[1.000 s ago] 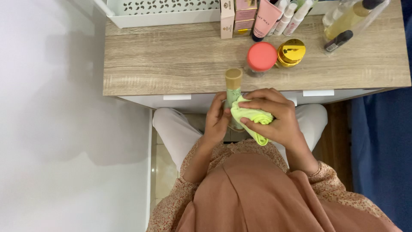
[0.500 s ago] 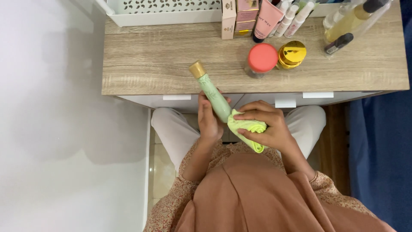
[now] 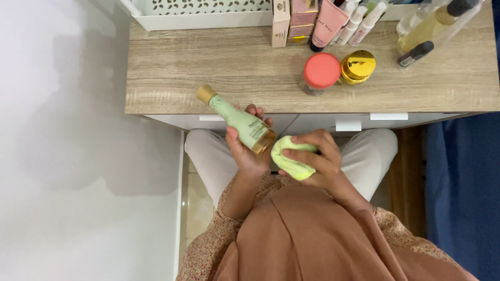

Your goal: Cleaning and organizing various cosmetic bottles and containers on a vanity table using a yellow cloth.

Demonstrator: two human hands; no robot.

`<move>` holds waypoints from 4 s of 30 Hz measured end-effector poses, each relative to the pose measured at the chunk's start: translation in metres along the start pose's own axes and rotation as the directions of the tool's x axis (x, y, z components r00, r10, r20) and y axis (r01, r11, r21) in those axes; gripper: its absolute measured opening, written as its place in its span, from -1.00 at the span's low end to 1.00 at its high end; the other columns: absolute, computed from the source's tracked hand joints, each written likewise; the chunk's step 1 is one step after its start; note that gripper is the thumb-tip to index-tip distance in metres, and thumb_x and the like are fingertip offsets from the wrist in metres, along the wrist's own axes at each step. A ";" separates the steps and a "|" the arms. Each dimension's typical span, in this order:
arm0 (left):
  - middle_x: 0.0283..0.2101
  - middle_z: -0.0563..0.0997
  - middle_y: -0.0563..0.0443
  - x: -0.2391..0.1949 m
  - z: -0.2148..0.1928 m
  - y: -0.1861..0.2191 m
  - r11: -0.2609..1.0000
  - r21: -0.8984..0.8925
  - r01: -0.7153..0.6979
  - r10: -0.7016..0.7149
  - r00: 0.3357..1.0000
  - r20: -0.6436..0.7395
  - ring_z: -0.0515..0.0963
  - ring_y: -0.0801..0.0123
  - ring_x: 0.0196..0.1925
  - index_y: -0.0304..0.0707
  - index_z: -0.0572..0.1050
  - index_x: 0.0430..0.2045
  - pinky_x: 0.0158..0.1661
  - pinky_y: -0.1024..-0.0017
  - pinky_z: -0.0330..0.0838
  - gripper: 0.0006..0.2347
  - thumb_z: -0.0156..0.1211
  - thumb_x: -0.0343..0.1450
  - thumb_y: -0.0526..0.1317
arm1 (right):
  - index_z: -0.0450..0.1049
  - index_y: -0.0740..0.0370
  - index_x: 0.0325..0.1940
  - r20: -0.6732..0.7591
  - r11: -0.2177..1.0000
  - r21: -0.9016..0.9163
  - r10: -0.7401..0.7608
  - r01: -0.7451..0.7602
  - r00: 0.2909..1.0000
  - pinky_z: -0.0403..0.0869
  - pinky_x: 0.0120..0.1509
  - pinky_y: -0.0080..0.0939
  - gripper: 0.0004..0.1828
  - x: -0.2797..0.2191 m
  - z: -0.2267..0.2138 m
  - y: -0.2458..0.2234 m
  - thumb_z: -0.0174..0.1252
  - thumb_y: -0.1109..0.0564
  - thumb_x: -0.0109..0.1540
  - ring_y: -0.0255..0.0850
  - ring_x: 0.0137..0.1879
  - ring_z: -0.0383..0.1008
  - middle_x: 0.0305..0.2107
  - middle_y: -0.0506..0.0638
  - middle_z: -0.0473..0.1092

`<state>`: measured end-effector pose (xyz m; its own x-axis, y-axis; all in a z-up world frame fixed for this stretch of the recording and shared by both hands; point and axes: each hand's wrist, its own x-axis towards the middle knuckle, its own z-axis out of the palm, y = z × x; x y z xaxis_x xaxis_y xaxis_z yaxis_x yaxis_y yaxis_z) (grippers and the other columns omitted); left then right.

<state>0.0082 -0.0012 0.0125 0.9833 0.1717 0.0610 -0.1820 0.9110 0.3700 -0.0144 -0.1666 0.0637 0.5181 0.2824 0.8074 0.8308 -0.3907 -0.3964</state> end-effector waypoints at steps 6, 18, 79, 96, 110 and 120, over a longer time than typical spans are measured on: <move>0.13 0.37 -0.04 -0.010 -0.001 -0.010 1.000 0.014 0.023 -0.023 1.000 -0.004 0.37 0.27 0.20 -0.09 0.21 0.26 0.12 0.26 0.41 -0.44 0.22 0.50 0.18 | 0.61 0.12 -0.10 -0.071 0.992 -0.043 0.118 -0.121 0.990 0.47 -0.02 -0.12 -0.53 0.000 0.013 -0.012 0.62 0.06 -0.02 -0.07 -0.06 0.49 -0.07 0.04 0.43; 0.10 0.50 -0.13 0.005 -0.023 0.024 0.822 0.547 -0.159 -0.035 0.944 0.328 0.51 0.17 0.20 -0.26 0.30 0.26 0.26 0.20 0.44 -0.59 0.15 0.53 -0.14 | 0.64 0.26 -0.02 0.084 0.823 0.104 0.553 -0.559 0.829 0.50 0.19 -0.17 -0.60 -0.027 -0.020 0.033 0.47 0.22 0.06 -0.13 0.11 0.52 -0.01 0.10 0.46; 0.12 0.54 -0.36 0.381 -0.024 0.113 -0.480 0.849 -0.221 0.409 0.800 0.439 0.48 -0.28 0.06 -0.40 0.27 0.20 0.04 -0.03 0.36 -0.58 0.07 0.41 -0.48 | 0.63 0.07 -0.12 0.087 0.980 -0.114 0.175 -0.165 0.981 0.51 -0.01 -0.13 -0.61 0.032 0.044 0.068 0.48 0.03 -0.01 -0.10 -0.05 0.55 -0.11 -0.04 0.51; -0.05 0.38 -0.24 0.342 -0.022 0.117 -0.498 0.852 -0.165 0.242 0.916 0.319 0.62 -0.03 -0.22 -0.23 0.45 -0.17 -0.19 0.11 0.52 -0.80 0.31 0.39 -0.27 | 0.63 0.04 -0.11 0.099 0.968 -0.165 0.206 -0.189 0.973 0.46 -0.08 -0.14 -0.58 0.029 0.046 0.067 0.49 0.05 -0.04 -0.13 -0.12 0.51 -0.11 -0.09 0.51; -0.11 0.42 -0.20 0.346 -0.034 0.104 -0.665 0.705 -0.247 0.184 0.861 0.475 0.58 -0.05 -0.14 -0.14 0.53 -0.19 -0.23 0.05 0.50 -0.84 0.31 0.38 -0.26 | 0.64 0.02 -0.10 0.057 0.970 -0.180 0.178 -0.165 0.982 0.45 -0.08 -0.14 -0.56 0.023 0.049 0.070 0.50 0.03 -0.05 -0.11 -0.14 0.50 -0.12 -0.06 0.51; -0.04 0.44 -0.11 0.274 0.025 0.093 -0.551 0.634 -0.543 0.212 0.643 0.735 0.42 0.00 0.08 -0.20 0.46 -0.14 0.11 0.08 0.35 -0.83 0.30 0.45 -0.26 | 0.58 -0.07 0.03 -0.001 0.950 -0.305 0.069 -0.066 0.998 0.33 0.08 -0.05 -0.47 0.010 0.051 0.065 0.51 -0.06 -0.01 -0.13 0.00 0.44 -0.01 -0.12 0.45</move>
<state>0.2610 0.1210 0.0868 0.5999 0.0284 0.7996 -0.4286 -0.8325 0.3511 0.0553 -0.1451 0.0237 0.5736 0.2540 0.7788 0.6935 -0.6566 -0.2966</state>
